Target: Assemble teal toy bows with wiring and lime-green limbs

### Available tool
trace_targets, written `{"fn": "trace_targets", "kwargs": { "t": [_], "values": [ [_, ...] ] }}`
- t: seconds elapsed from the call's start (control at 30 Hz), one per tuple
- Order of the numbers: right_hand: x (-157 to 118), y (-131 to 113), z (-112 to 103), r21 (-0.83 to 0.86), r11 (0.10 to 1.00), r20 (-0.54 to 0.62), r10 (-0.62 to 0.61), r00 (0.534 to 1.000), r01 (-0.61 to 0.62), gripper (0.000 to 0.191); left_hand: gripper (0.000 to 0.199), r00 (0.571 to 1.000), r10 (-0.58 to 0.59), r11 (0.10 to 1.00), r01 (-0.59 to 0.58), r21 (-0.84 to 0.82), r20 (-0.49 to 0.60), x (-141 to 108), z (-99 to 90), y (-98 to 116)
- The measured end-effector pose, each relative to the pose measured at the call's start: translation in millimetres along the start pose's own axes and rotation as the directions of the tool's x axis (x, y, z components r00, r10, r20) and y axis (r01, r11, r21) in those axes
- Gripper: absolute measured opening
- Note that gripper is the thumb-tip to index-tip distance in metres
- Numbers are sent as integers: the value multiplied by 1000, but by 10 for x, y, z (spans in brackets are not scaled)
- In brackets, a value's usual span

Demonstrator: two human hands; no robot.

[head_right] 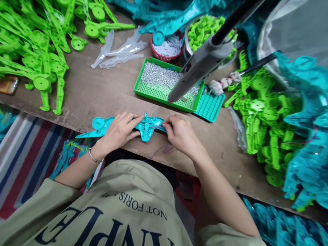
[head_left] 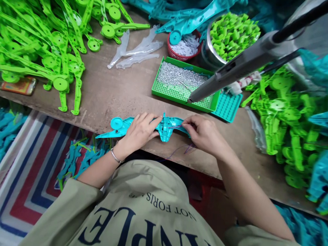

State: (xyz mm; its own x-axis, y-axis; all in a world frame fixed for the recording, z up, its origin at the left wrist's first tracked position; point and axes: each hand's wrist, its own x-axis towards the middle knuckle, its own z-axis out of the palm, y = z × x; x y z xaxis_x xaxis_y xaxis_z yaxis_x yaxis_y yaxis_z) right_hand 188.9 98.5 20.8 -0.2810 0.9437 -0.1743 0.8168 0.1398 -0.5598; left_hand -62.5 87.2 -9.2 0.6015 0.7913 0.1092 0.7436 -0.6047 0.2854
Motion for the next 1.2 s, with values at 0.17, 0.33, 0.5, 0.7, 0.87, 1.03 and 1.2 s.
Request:
{"fn": "trace_targets", "kwargs": {
  "t": [0.17, 0.33, 0.5, 0.7, 0.87, 1.03, 1.2],
  "values": [
    [-4, 29, 87, 14, 1000, -1, 27, 1000, -27, 19, 54, 999, -34, 995, 36, -89, 19, -13, 84, 16],
    [-41, 76, 141, 41, 997, -2, 70, 998, -69, 17, 33, 997, -40, 972, 54, -227, 69, -4, 41, 18],
    [-69, 112, 169, 68, 996, -14, 60, 998, -59, 16, 30, 993, -35, 960, 66, -270, 116, 25, -32, 29],
    [-72, 124, 203, 84, 994, -37, 79, 996, -76, 17, 18, 987, -127, 966, 147, -213, 103, 127, -16, 118],
    [-78, 110, 236, 55, 997, -49, 64, 997, -61, 16, 18, 976, -172, 962, 195, -189, 131, 225, 21, 171],
    [-83, 122, 263, 43, 998, -65, 51, 997, -48, 16, 24, 961, -182, 977, 200, -72, 206, 372, 16, 229],
    [-90, 122, 285, 40, 998, -77, 52, 996, -49, 16, 20, 940, -253, 967, 248, 51, 230, 470, -21, 325]
  ]
}}
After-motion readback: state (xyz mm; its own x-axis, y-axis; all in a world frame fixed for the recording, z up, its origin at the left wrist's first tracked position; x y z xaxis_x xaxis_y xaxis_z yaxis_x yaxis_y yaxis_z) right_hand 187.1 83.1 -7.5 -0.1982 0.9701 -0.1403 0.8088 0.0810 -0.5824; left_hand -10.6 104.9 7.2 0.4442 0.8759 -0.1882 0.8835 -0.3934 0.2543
